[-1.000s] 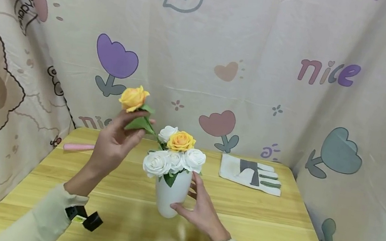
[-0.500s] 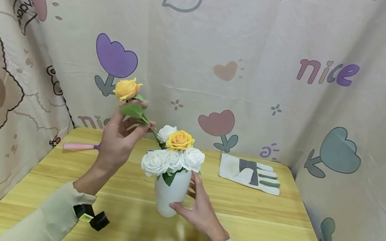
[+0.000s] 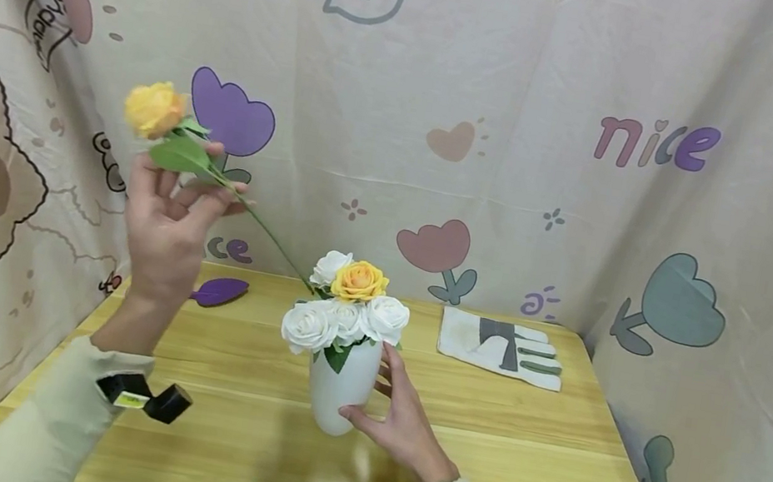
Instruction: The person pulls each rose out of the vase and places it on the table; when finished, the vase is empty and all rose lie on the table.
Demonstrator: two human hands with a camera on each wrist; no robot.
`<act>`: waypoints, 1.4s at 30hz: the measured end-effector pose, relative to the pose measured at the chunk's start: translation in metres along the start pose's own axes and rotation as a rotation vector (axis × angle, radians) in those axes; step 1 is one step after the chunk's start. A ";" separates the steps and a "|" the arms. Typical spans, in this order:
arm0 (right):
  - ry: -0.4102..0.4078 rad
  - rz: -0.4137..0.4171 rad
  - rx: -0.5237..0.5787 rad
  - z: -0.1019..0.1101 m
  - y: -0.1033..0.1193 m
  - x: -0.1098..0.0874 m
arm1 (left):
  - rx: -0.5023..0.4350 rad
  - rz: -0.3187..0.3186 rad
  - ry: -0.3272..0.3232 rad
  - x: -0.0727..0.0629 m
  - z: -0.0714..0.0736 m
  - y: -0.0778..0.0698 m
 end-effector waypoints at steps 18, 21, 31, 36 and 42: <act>-0.014 0.051 0.006 0.003 0.005 -0.001 | 0.741 0.408 0.052 -0.028 0.163 0.001; -0.016 0.053 0.007 0.003 0.004 -0.001 | 0.903 0.486 0.121 -0.047 0.193 0.005; -0.016 0.064 -0.001 0.003 0.005 0.000 | 1.168 0.767 0.347 -0.111 0.273 0.028; -0.013 0.063 -0.004 0.002 0.003 0.000 | 1.123 0.934 0.471 -0.141 0.298 0.042; -0.011 0.040 0.012 0.001 0.003 0.000 | 1.046 1.073 0.530 -0.168 0.324 0.055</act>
Point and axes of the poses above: each hand's wrist, its own x-axis towards the middle knuckle, its own z-axis out of the back of the hand, y = z × x, the point moved 9 cm from there along x, towards the middle knuckle, and after that the axes turned 5 degrees about -x, right-handed, at the moved point
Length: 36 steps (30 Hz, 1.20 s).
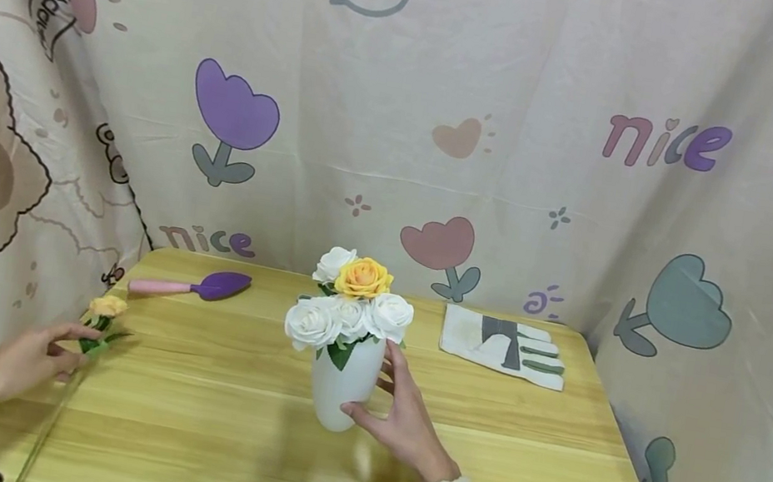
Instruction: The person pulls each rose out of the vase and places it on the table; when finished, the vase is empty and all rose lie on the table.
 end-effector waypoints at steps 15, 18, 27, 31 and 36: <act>0.011 -0.028 0.008 -0.002 -0.001 0.001 | 0.240 -0.083 -0.080 0.002 -0.004 0.017; 0.013 -0.028 0.011 -0.002 -0.001 0.001 | 0.222 -0.085 -0.098 0.001 -0.002 0.015; 0.011 -0.023 0.012 -0.001 0.000 0.001 | 0.191 -0.151 -0.154 -0.002 0.009 -0.003; 0.013 -0.054 0.010 0.000 -0.003 0.000 | 0.174 -0.220 -0.233 -0.003 0.009 -0.034; 0.010 -0.066 0.006 0.000 -0.003 0.000 | 0.136 -0.402 -0.332 -0.003 -0.003 -0.090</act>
Point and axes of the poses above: each hand's wrist, its own x-axis towards the middle knuckle, its own z-axis out of the back of the hand, y = z × x, the point moved 9 cm from there along x, towards the middle knuckle, and after that the axes turned 5 degrees about -x, right-handed, at the moved point
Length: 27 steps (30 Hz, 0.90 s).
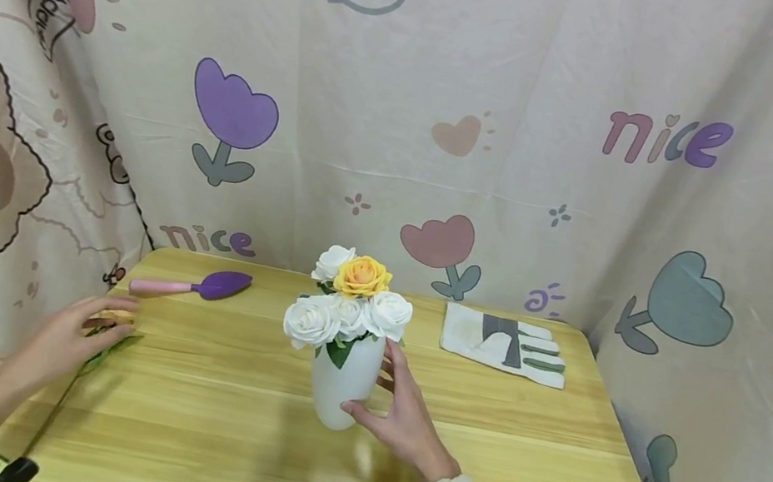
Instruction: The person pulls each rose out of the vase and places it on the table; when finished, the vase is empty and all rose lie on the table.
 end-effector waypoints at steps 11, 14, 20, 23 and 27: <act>0.001 0.014 0.010 0.000 0.000 0.000 | -0.215 -0.318 -0.023 0.025 -0.046 -0.113; -0.001 0.023 0.010 0.000 0.000 0.000 | -0.290 -0.398 0.000 0.027 -0.058 -0.143; -0.004 0.028 0.015 0.000 0.000 0.002 | -0.431 -0.454 0.074 0.033 -0.073 -0.196; -0.006 0.027 0.017 0.000 0.000 0.002 | -0.465 -0.492 0.088 0.036 -0.077 -0.217; -0.004 0.023 0.026 0.000 -0.001 0.001 | -0.489 -0.532 0.102 0.038 -0.085 -0.237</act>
Point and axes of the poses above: each hand's wrist, its own x-axis towards the middle knuckle, its own z-axis out of the back of the hand, y = z × x, the point moved 9 cm from there along x, towards the middle knuckle, and after that the axes turned 5 degrees about -x, right-handed, at the moved point
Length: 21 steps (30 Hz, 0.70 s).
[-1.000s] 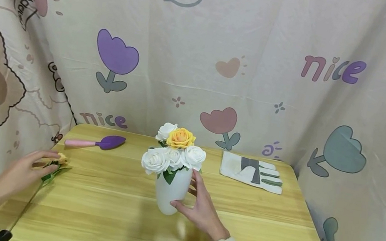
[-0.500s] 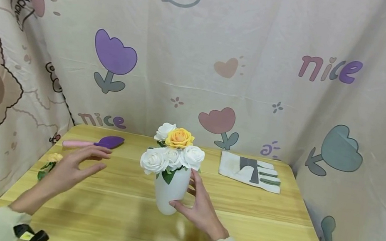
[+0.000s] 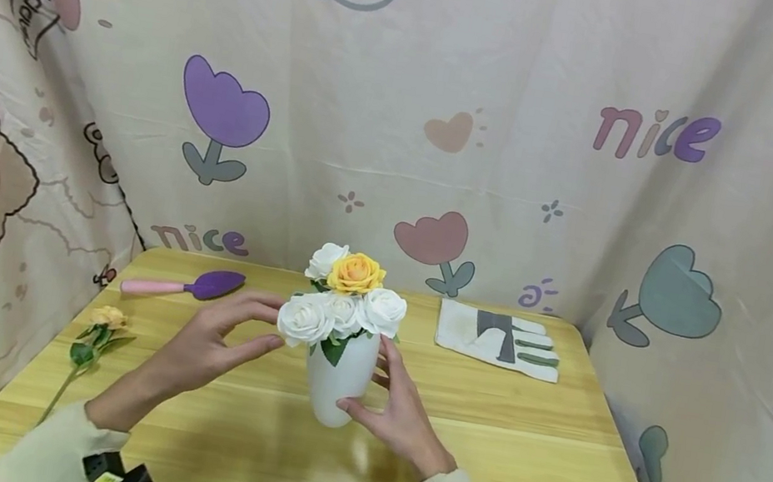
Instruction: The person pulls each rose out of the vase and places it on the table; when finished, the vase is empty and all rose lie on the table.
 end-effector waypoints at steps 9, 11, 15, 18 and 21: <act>-0.001 -0.003 0.009 -0.001 -0.001 0.000 | 0.020 -0.066 0.013 0.013 -0.023 -0.010; 0.002 -0.005 0.012 -0.001 -0.001 0.000 | 0.022 -0.063 0.008 0.014 -0.026 -0.010; 0.007 -0.003 0.015 -0.002 -0.001 0.000 | 0.035 -0.071 -0.009 0.015 -0.028 -0.010; 0.008 0.009 0.013 -0.001 0.001 0.000 | 0.049 -0.104 -0.030 0.017 -0.028 -0.012; 0.005 0.017 0.009 -0.001 0.001 -0.001 | 0.054 -0.127 -0.056 0.019 -0.024 -0.016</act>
Point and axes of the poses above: each hand's wrist, its own x-axis towards the middle knuckle, its own z-axis out of the back of the hand, y = z × x, the point moved 9 cm from there along x, towards the middle knuckle, and after that the axes turned 5 degrees about -x, right-handed, at the moved point
